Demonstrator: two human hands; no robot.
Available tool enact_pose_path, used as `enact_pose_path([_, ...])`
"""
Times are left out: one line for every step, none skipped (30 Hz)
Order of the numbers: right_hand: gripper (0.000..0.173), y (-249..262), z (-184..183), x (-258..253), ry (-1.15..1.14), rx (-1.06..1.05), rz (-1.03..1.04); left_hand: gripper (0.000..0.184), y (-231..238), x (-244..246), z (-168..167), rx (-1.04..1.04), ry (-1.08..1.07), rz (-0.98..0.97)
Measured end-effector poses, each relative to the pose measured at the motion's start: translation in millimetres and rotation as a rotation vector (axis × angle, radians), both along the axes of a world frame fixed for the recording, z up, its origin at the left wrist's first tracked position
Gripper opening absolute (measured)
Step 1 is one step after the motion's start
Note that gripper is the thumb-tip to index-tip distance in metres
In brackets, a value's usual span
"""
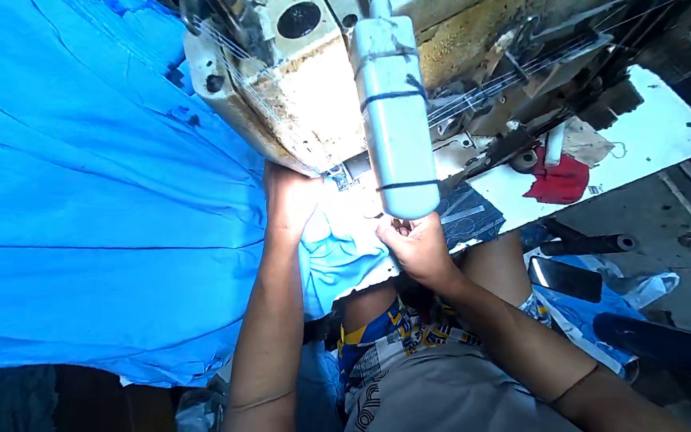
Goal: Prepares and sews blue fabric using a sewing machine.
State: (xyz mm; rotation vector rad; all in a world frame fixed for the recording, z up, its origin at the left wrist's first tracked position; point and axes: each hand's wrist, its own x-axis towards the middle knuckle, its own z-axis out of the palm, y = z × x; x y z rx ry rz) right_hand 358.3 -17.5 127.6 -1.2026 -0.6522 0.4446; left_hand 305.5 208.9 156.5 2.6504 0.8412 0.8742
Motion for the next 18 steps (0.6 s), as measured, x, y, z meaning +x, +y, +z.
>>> enact_pose_path([0.019,1,2,1,0.004,0.006,0.01,0.052,3,2,0,0.006,0.002,-0.01])
enact_pose_path([0.018,2,4,1,0.003,0.002,0.013,0.053,4,3,1,-0.001,-0.01,-0.016])
enact_pose_path([0.016,2,5,0,0.001,-0.009,0.013,0.052,2,4,3,-0.014,-0.033,-0.02])
enact_pose_path([0.014,2,6,0,-0.007,-0.025,0.017,0.052,-1,4,6,-0.032,-0.052,-0.02])
enact_pose_path([0.013,2,7,0,-0.017,-0.041,0.018,0.053,-7,3,12,-0.063,-0.064,-0.015])
enact_pose_path([0.013,2,8,0,-0.026,-0.046,0.017,0.053,-15,1,21,-0.125,-0.066,-0.007])
enact_pose_path([0.014,4,9,0,-0.039,-0.048,0.016,0.053,-25,-2,33,-0.215,-0.044,0.006])
enact_pose_path([0.013,5,9,-1,-0.044,-0.043,0.017,0.053,-30,-3,40,-0.263,-0.027,0.025])
enact_pose_path([0.012,6,9,-1,-0.047,-0.037,0.017,0.052,-32,-3,41,-0.251,-0.02,0.029])
enact_pose_path([0.011,7,9,-2,-0.054,-0.04,0.02,0.05,-32,-3,40,-0.184,-0.022,0.007])
enact_pose_path([0.011,6,9,-2,-0.068,-0.05,0.026,0.047,-32,-3,39,-0.098,-0.026,-0.02])
enact_pose_path([0.012,4,9,-2,-0.091,-0.068,0.04,0.042,-33,-4,40,-0.031,-0.032,-0.038])
enact_pose_path([0.014,1,8,-2,-0.111,-0.091,0.055,0.037,-36,-8,42,-0.001,-0.061,-0.049])
enact_pose_path([0.017,-5,6,-3,-0.14,-0.116,0.063,0.031,-42,-15,43,-0.009,-0.118,-0.055])
enact_pose_path([0.02,-13,3,-4,-0.172,-0.142,0.061,0.029,-49,-29,40,-0.023,-0.191,-0.06])
enact_pose_path([0.023,-22,-2,-6,-0.195,-0.155,0.055,0.032,-61,-47,35,-0.017,-0.26,-0.052])
enact_pose_path([0.024,-32,-7,-6,-0.208,-0.161,0.054,0.041,-74,-69,26,-0.016,-0.28,-0.021])
enact_pose_path([0.024,-42,-11,-6,-0.202,-0.165,0.06,0.051,-85,-91,13,-0.006,-0.266,0.025])
